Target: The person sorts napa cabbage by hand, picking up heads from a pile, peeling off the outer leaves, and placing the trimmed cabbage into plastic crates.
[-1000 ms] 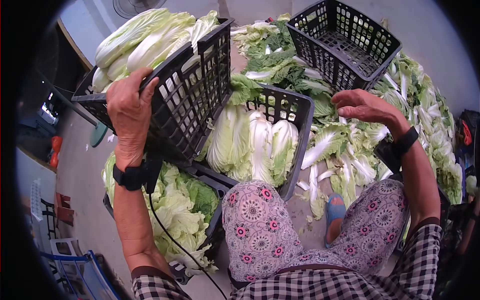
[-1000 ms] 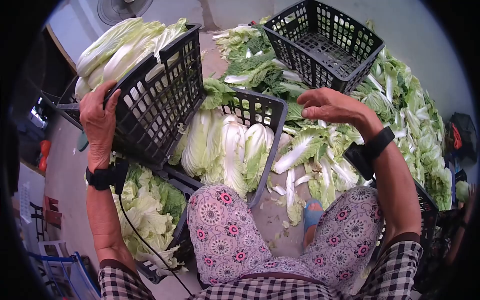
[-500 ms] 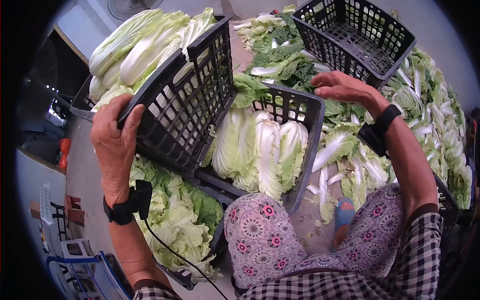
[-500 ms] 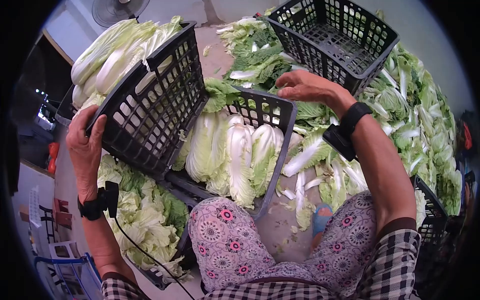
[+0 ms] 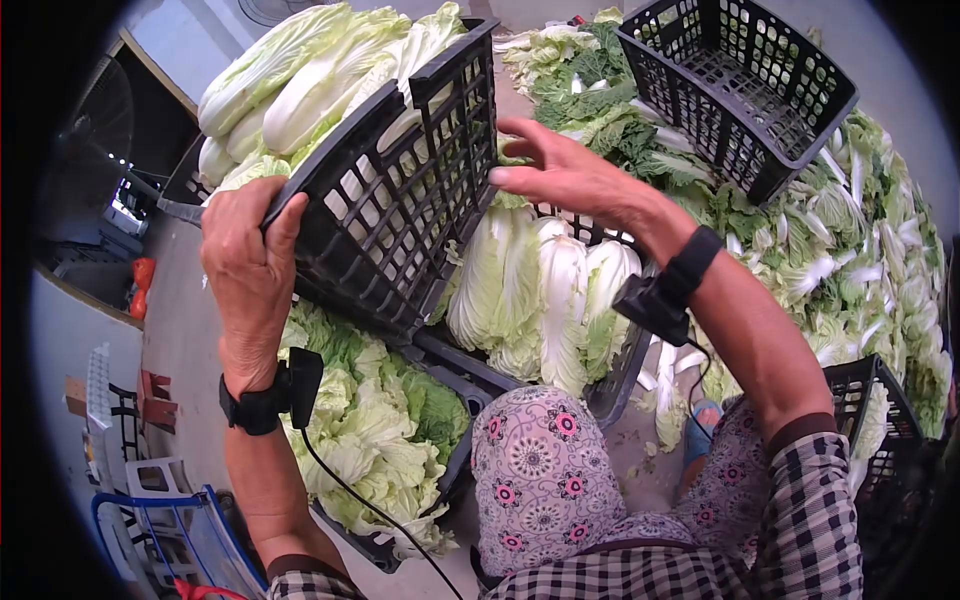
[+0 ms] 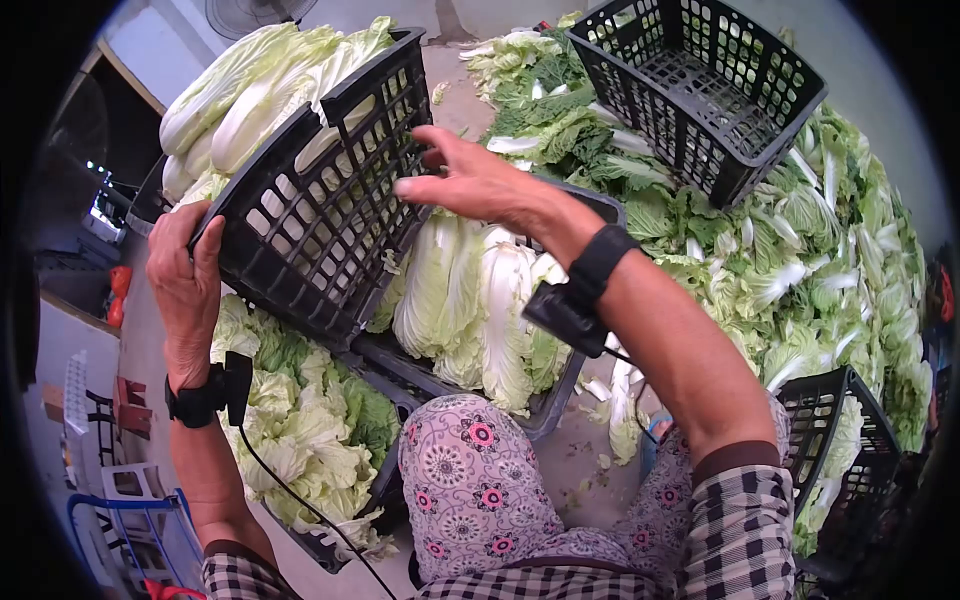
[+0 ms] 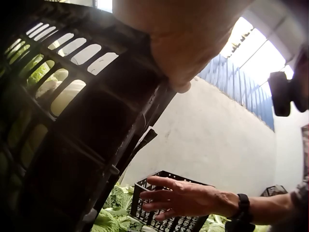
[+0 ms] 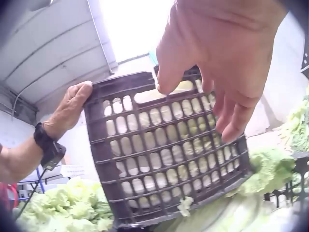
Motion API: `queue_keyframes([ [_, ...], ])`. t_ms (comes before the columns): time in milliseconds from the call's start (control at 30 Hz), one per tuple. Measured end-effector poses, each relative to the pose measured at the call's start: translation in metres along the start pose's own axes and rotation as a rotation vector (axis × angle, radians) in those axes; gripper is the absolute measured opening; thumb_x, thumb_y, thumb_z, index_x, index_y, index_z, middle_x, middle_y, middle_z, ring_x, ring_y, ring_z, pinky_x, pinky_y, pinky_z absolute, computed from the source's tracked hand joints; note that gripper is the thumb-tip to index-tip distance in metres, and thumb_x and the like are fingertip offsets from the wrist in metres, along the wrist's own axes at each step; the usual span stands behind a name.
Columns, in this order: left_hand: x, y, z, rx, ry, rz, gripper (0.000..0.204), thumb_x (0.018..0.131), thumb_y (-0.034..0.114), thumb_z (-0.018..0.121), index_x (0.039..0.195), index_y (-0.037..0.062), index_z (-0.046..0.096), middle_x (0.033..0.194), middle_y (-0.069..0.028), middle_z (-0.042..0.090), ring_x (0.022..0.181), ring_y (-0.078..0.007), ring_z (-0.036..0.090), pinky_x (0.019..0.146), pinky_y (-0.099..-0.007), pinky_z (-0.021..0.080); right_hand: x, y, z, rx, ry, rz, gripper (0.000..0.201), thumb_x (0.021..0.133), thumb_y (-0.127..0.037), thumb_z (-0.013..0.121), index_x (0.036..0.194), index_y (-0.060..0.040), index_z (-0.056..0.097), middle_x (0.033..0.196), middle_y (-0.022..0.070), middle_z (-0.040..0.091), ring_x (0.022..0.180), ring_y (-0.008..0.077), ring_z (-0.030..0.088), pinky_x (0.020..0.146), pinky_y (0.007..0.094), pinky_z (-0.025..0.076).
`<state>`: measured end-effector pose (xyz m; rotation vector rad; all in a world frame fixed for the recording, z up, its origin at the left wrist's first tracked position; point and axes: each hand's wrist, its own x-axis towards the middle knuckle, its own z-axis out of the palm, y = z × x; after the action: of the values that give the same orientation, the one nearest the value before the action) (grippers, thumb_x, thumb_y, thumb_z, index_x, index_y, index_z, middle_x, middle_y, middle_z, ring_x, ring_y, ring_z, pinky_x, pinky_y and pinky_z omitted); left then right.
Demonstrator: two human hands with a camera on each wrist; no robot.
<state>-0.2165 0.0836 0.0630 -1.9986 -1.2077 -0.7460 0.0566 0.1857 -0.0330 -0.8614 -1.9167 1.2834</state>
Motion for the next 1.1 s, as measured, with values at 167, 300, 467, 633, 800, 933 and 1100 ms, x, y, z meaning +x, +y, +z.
queue_keyframes([
  [167,-0.001,0.0,-0.003,-0.037,-0.021,-0.05,0.026,0.086,0.028,0.062,0.087,0.0012,0.061,0.079,-0.0119,0.061,0.078,-0.0309,0.056,0.077,-0.0372,0.042,0.025,-0.033,0.053,0.225,0.067,-0.29,0.094,0.077,-0.04,0.068,0.144,-0.0029,0.013,0.145,0.0288,0.019,0.133,0.0363,0.028,0.106,0.043,0.034],
  [300,-0.004,-0.008,-0.004,-0.054,-0.013,-0.073,0.026,0.086,0.026,0.063,0.089,0.0006,0.062,0.079,-0.0117,0.061,0.077,-0.0302,0.057,0.075,-0.0366,0.043,0.026,-0.048,0.07,0.495,0.035,-0.308,0.103,0.074,-0.042,0.072,0.145,-0.002,0.009,0.147,0.0258,0.015,0.132,0.0359,0.031,0.105,0.0425,0.033],
  [467,-0.007,-0.018,-0.009,-0.062,0.005,-0.102,0.021,0.086,0.021,0.064,0.09,0.0,0.062,0.08,-0.0117,0.061,0.076,-0.0279,0.057,0.072,-0.0339,0.045,0.03,-0.055,0.083,0.623,0.037,-0.341,0.105,0.073,-0.042,0.073,0.145,-0.0017,0.008,0.148,0.0215,0.015,0.133,0.0372,0.029,0.105,0.0424,0.034],
  [633,-0.013,-0.054,-0.029,-0.149,0.034,-0.216,0.021,0.09,0.02,0.06,0.095,-0.0006,0.061,0.085,-0.0084,0.062,0.074,-0.0179,0.056,0.069,-0.0298,0.045,0.036,-0.074,0.098,0.689,0.044,-0.404,0.099,0.075,-0.031,0.075,0.144,-0.0015,0.01,0.145,0.023,0.022,0.134,0.036,0.027,0.103,0.0417,0.036],
  [800,-0.03,-0.072,-0.054,-0.145,0.024,-0.219,0.026,0.095,0.023,0.051,0.1,-0.0019,0.059,0.085,-0.0054,0.059,0.072,-0.0125,0.051,0.068,-0.0243,0.041,0.037,-0.084,0.109,0.564,-0.013,-0.497,0.109,0.071,-0.042,0.075,0.142,0.0032,0.007,0.14,0.0285,0.025,0.134,0.0364,0.026,0.105,0.0428,0.034],
  [933,-0.055,-0.058,-0.064,-0.107,-0.052,-0.136,0.031,0.095,0.028,0.049,0.092,-0.0031,0.055,0.084,-0.0115,0.055,0.083,-0.0277,0.053,0.083,-0.0376,0.042,0.023,-0.075,0.151,0.462,0.063,-0.449,0.107,0.069,-0.049,0.073,0.142,-0.0016,0.011,0.144,0.0267,0.007,0.133,0.0411,0.024,0.105,0.0466,0.032],
  [1100,-0.073,-0.054,-0.07,-0.079,-0.042,-0.122,0.038,0.095,0.034,0.046,0.091,-0.003,0.053,0.085,-0.0122,0.053,0.086,-0.0327,0.052,0.096,-0.0474,0.037,0.007,-0.075,0.154,0.591,0.01,-0.429,0.093,0.072,-0.039,0.074,0.141,-0.0061,0.02,0.146,0.0263,0.003,0.127,0.0365,0.036,0.102,0.0455,0.036],
])
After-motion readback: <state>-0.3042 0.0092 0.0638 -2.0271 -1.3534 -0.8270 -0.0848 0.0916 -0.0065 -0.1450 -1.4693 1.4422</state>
